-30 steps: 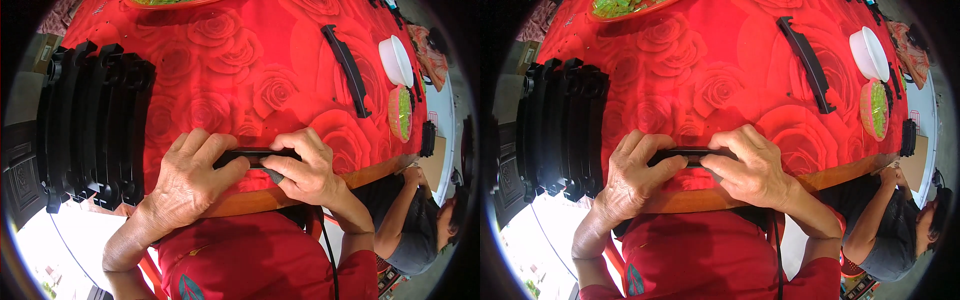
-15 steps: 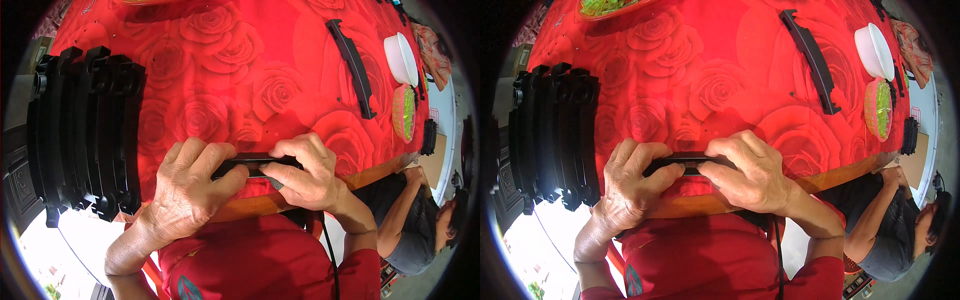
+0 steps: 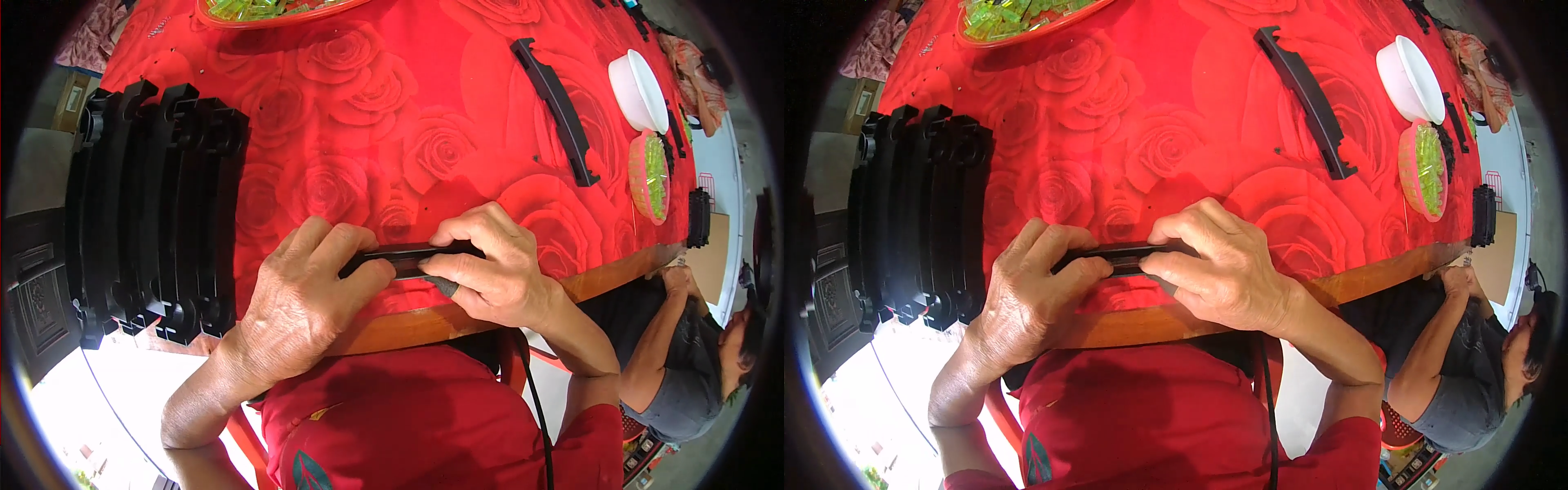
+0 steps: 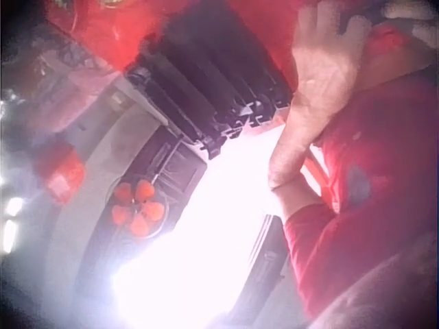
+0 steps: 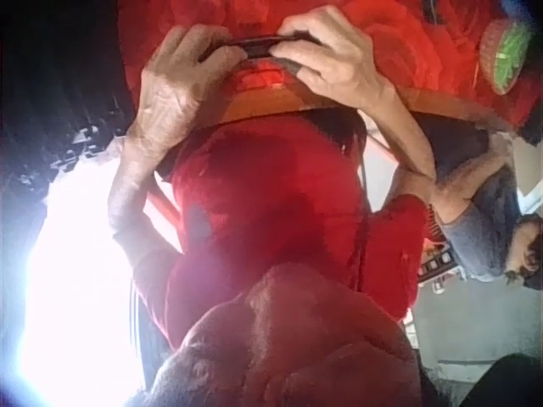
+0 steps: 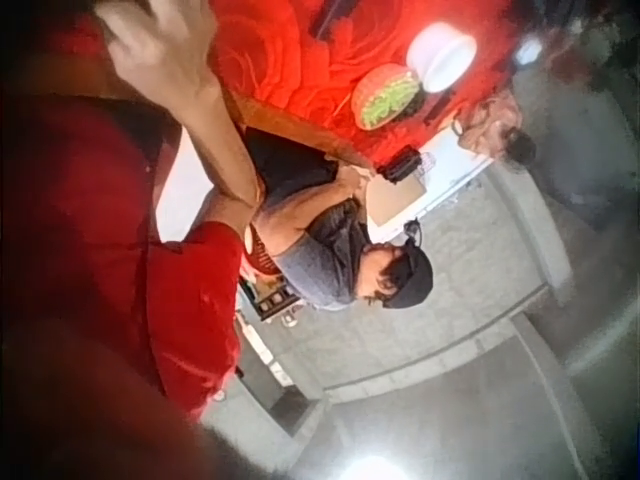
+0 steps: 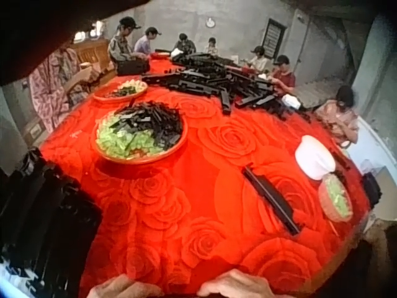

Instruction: The person takes a strip from a tray and presses it into the interior groove of a plastic casing by hand.

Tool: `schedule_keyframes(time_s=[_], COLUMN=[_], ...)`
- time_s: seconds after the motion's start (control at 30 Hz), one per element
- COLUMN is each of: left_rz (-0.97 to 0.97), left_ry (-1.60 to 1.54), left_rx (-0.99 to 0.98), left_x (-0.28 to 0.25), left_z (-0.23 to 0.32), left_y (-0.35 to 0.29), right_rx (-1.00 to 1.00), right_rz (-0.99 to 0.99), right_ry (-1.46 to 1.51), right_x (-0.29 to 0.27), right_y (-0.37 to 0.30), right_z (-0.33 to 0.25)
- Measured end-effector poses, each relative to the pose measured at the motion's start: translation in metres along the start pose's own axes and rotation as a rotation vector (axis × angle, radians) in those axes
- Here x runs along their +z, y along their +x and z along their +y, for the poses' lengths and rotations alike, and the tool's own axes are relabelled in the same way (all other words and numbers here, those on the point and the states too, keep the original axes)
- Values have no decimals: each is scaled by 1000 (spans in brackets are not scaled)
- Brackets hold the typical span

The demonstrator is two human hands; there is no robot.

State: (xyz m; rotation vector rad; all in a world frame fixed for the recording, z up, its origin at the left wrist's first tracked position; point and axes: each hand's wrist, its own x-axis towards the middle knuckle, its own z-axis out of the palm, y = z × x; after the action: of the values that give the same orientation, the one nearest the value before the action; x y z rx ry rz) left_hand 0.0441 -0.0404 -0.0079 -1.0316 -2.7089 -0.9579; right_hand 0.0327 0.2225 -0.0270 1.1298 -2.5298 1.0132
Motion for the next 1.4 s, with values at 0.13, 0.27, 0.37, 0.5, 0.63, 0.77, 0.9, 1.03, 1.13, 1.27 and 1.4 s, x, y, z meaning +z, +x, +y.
schedule_keyframes(time_s=[0.13, 0.27, 0.37, 0.5, 0.63, 0.77, 0.9, 1.03, 1.13, 1.27, 1.4], left_rz=[-54, -37, -35, -23, -18, -28, -26, -1, 3, -33, -40], left_ry=[19, 35, 16, 7, 0, -15, -9, 5, 3, -13, -6], left_rx=[-11, -18, -5, -16, -30, -31, -36, -31, -29, -46, -42], left_x=[-2, 2, 2, 3, 2, 2, 3, 4, 1, -3, -5], left_z=[2, 3, -1, 1, 6, 5, 5, 6, 6, 9, 10], left_y=[1, 0, -1, -3, -3, -1, -2, -3, -4, -9, -13], right_rx=[-2, -17, -20, -31, -32, -10, 1, -45, -38, -56, -63], right_rz=[-43, -8, -23, -70, -60, -75, -64, -57, -69, -96, -99], right_ry=[-4, -16, -23, -5, 1, 27, 12, -8, -4, -5, 36], right_x=[-1, 4, 1, -2, -4, -4, -3, -3, -4, -5, -2], right_y=[0, -1, -1, 0, 1, 1, 3, 7, 5, 6, 7], right_z=[2, 2, 1, 6, 3, 3, -1, 1, 1, -4, -4])
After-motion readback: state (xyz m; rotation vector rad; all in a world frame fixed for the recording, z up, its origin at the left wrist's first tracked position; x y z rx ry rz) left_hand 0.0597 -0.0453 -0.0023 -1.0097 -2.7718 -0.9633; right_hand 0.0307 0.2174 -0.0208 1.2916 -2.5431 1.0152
